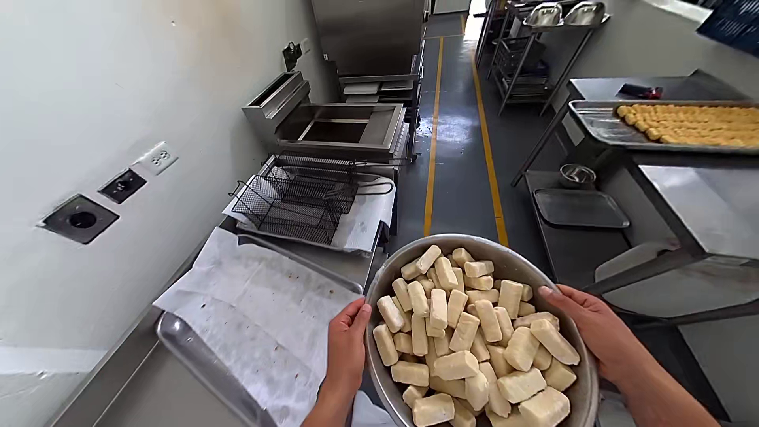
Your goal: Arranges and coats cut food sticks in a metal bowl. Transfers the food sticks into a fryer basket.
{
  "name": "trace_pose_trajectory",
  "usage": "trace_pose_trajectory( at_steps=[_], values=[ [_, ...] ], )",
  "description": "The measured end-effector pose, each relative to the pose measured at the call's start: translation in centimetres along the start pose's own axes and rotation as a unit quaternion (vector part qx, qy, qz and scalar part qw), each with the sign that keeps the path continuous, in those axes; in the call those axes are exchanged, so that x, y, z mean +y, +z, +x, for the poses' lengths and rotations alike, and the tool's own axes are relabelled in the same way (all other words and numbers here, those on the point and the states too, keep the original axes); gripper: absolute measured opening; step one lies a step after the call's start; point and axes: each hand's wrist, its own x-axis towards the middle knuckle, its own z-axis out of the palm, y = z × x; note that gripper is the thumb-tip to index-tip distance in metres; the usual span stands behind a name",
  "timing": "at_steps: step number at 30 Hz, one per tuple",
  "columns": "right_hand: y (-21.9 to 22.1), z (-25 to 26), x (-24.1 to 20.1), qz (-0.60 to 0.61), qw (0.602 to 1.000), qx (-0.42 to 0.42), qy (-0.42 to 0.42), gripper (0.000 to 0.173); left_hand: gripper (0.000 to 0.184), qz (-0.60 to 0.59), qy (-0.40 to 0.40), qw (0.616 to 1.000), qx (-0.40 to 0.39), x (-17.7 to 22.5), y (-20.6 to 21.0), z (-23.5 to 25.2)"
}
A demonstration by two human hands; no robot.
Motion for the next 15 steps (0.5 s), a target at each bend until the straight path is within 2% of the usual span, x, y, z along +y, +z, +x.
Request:
trace_pose_trajectory(
  at_steps=[3,8,11,15],
  values=[
    [0.9,4.2,-6.8,-0.019,0.999,-0.037,-0.034,0.025,0.023,0.032,0.032,0.999,-0.020,6.9,0.9,3.9],
    [7.3,12.8,-17.9,-0.038,0.989,-0.072,-0.122,0.022,0.021,0.080,0.130,0.988,-0.023,16.7,-0.2,13.2],
    [12.7,18.7,-23.3,-0.051,0.983,-0.084,-0.156,0.018,0.019,0.099,0.172,0.980,-0.009,20.5,-1.3,20.7],
    [21.6,27.7,-28.5,-0.067,0.975,-0.075,-0.196,0.014,0.023,0.092,0.167,0.982,0.008,23.0,-3.8,32.5]
  ],
)
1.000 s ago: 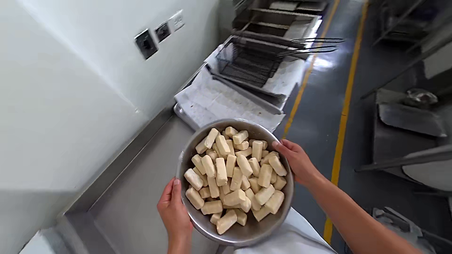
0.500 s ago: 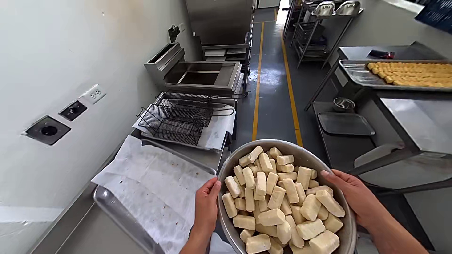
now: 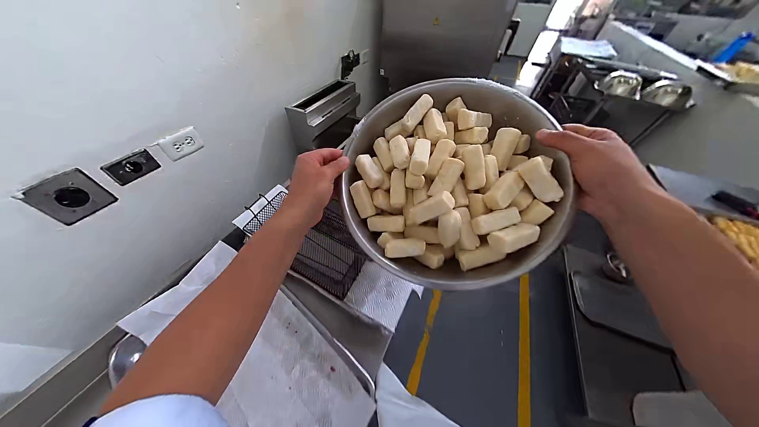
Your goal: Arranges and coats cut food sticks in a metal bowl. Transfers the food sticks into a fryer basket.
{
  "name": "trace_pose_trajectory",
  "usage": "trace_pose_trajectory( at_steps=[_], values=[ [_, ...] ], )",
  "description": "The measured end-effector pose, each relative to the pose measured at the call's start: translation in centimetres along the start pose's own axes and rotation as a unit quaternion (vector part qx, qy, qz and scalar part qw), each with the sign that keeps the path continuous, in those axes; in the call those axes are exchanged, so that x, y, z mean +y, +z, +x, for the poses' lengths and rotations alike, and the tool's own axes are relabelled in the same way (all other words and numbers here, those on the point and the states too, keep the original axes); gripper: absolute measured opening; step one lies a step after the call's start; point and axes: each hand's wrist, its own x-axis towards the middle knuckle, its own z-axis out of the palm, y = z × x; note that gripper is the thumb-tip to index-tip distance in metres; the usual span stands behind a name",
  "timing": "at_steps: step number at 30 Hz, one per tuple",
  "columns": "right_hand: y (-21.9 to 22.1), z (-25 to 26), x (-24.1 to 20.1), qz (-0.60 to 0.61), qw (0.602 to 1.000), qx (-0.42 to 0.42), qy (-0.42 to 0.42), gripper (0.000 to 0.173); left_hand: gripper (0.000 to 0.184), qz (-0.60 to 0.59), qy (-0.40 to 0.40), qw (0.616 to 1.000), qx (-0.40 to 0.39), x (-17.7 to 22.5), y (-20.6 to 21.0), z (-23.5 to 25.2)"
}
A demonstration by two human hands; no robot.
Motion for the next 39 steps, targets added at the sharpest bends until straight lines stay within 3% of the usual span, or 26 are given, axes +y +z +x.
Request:
trace_pose_trajectory(
  at_steps=[7,13,17,26,33,39],
  values=[
    [11.8,16.8,2.8,-0.110,0.985,-0.012,-0.133,0.021,0.028,0.050,-0.048,0.997,0.024,-7.5,-3.6,18.6],
    [19.5,22.4,6.1,-0.197,0.960,-0.024,-0.198,0.022,0.029,0.050,-0.085,0.993,0.064,-15.9,-5.7,26.7],
    [21.9,23.9,6.9,-0.234,0.943,-0.039,-0.234,0.024,0.027,0.017,-0.094,0.992,0.083,-19.0,-6.3,28.9],
    [24.0,26.0,6.9,-0.290,0.919,-0.057,-0.260,0.024,0.026,0.021,-0.072,0.993,0.086,-21.4,-6.7,31.1],
    [24.1,26.4,5.9,-0.308,0.910,-0.060,-0.272,0.024,0.027,-0.026,-0.074,0.993,0.084,-21.0,-6.4,31.0],
    [24.1,26.7,5.1,-0.288,0.916,-0.063,-0.272,0.025,0.027,0.013,-0.055,0.994,0.092,-20.8,-6.8,30.9]
  ],
)
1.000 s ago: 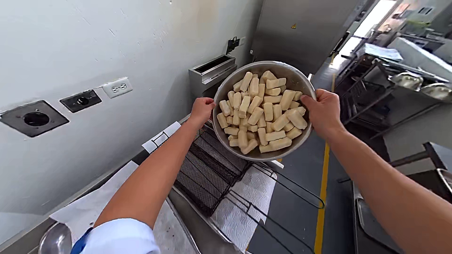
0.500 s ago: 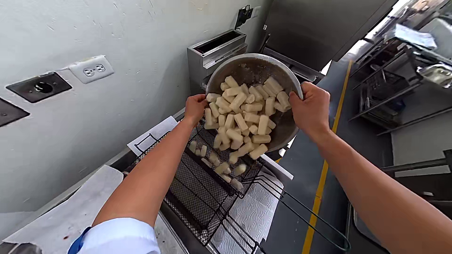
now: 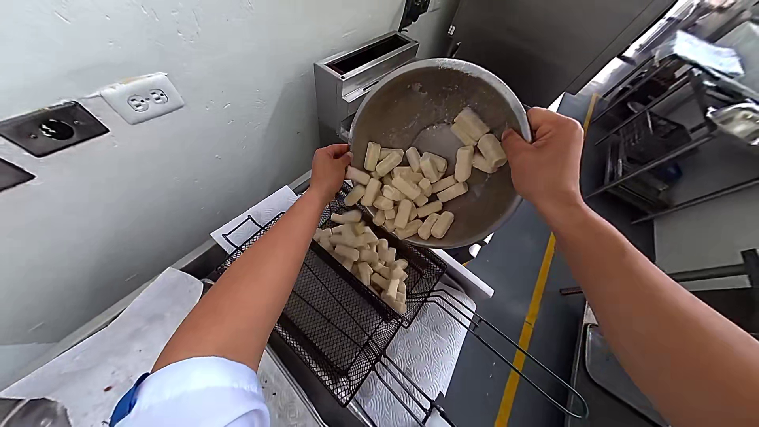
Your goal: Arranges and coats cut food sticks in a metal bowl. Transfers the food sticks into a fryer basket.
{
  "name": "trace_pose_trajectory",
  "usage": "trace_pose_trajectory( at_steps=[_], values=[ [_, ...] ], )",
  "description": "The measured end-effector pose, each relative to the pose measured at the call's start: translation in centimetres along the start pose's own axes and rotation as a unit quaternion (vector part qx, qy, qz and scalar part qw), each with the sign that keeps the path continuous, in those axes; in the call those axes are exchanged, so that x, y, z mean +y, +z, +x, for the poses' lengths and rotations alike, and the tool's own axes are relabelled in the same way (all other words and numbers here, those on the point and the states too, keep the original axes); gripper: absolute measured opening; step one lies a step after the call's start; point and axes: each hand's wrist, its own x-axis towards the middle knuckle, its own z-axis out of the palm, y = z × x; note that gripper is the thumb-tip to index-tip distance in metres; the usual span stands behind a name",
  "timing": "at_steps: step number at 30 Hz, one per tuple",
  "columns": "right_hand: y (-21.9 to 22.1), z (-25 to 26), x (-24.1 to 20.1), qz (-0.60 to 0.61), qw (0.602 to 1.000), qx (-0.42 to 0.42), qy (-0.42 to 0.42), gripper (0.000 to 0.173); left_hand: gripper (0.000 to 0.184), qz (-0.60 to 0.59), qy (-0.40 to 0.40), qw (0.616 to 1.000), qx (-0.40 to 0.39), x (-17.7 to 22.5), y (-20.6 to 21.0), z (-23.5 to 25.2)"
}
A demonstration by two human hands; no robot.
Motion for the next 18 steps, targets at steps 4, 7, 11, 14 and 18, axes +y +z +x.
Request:
trace_pose_trajectory(
  at_steps=[4,7,11,14,18],
  values=[
    [-0.9,-1.5,-2.2,0.024,1.000,0.002,-0.002,0.025,0.027,-0.004,0.000,1.000,0.006,1.3,-2.0,-2.9],
    [-2.1,-4.6,-6.4,0.044,0.997,0.009,-0.060,0.025,0.028,-0.037,0.016,0.999,0.026,2.8,-5.5,-8.2],
    [-1.4,-8.5,-10.7,0.045,0.984,0.011,-0.174,0.023,0.023,-0.076,0.039,0.994,0.075,0.5,-9.1,-13.3],
    [-0.5,-9.5,-12.8,0.026,0.971,0.016,-0.238,0.027,0.020,-0.113,0.053,0.987,0.100,-1.3,-10.4,-14.7],
    [-0.2,-10.1,-15.0,0.002,0.960,0.029,-0.279,0.029,0.022,-0.148,0.046,0.980,0.122,-1.4,-11.3,-15.5]
  ],
)
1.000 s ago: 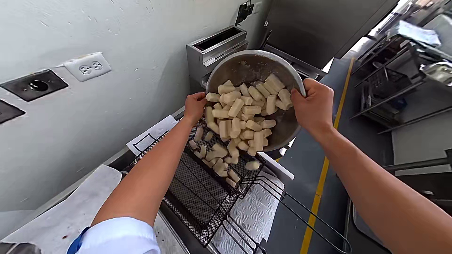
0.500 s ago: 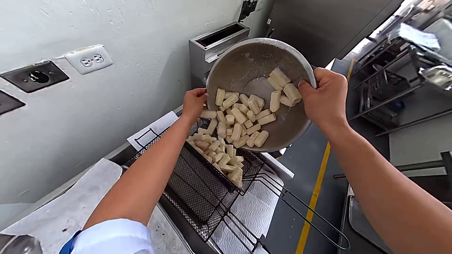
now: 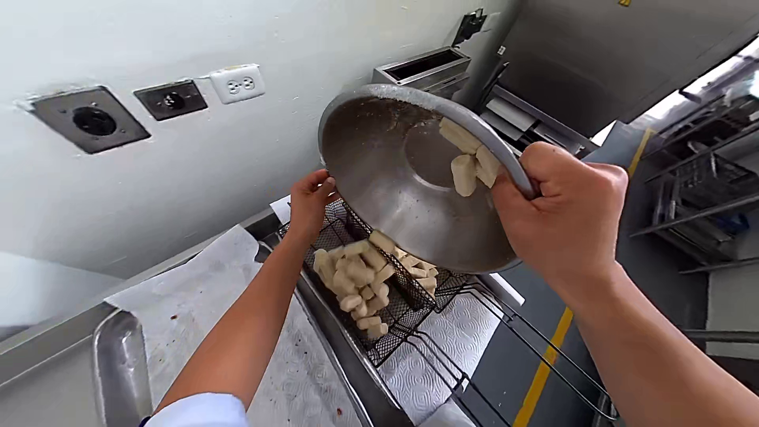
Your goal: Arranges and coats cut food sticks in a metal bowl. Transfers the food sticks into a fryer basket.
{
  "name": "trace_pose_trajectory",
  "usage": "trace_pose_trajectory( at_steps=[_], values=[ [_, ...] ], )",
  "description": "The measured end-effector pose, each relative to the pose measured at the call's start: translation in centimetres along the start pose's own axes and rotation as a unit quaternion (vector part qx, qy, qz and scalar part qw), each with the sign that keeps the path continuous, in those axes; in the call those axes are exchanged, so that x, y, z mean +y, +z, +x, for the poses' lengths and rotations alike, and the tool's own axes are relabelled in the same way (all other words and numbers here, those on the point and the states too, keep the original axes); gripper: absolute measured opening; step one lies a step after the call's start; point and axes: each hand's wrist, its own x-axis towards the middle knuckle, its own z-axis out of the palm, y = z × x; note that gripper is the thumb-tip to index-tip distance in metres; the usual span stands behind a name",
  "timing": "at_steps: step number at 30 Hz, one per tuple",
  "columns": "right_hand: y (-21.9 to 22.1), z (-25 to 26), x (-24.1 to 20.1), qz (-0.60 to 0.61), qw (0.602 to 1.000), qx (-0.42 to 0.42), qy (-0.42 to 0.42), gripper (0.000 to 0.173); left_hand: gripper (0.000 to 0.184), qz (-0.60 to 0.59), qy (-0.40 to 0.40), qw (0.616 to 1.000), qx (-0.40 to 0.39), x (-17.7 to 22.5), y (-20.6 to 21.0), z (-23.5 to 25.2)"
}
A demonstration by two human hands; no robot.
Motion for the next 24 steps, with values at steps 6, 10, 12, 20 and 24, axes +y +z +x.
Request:
trace_pose_trajectory(
  at_steps=[6,10,12,20,24],
  values=[
    [-0.9,1.3,-1.1,-0.042,0.999,0.013,-0.029,0.028,0.028,0.014,0.034,0.999,0.008,2.0,-0.6,0.0],
    [-1.2,1.4,0.6,0.017,0.997,0.020,0.073,0.023,0.044,0.170,0.124,0.977,0.035,4.1,-0.6,-3.1],
    [-0.9,1.1,1.7,0.067,0.989,0.029,0.132,0.022,0.044,0.225,0.212,0.950,0.044,5.7,1.2,-4.8],
    [2.2,-2.1,-2.4,0.222,0.953,0.055,0.198,0.025,0.070,0.120,0.188,0.974,-0.025,6.6,15.9,-6.1],
    [2.3,-3.0,-2.5,0.219,0.951,0.103,0.190,0.028,0.062,0.057,0.163,0.984,-0.038,6.4,17.9,-6.1]
  ],
)
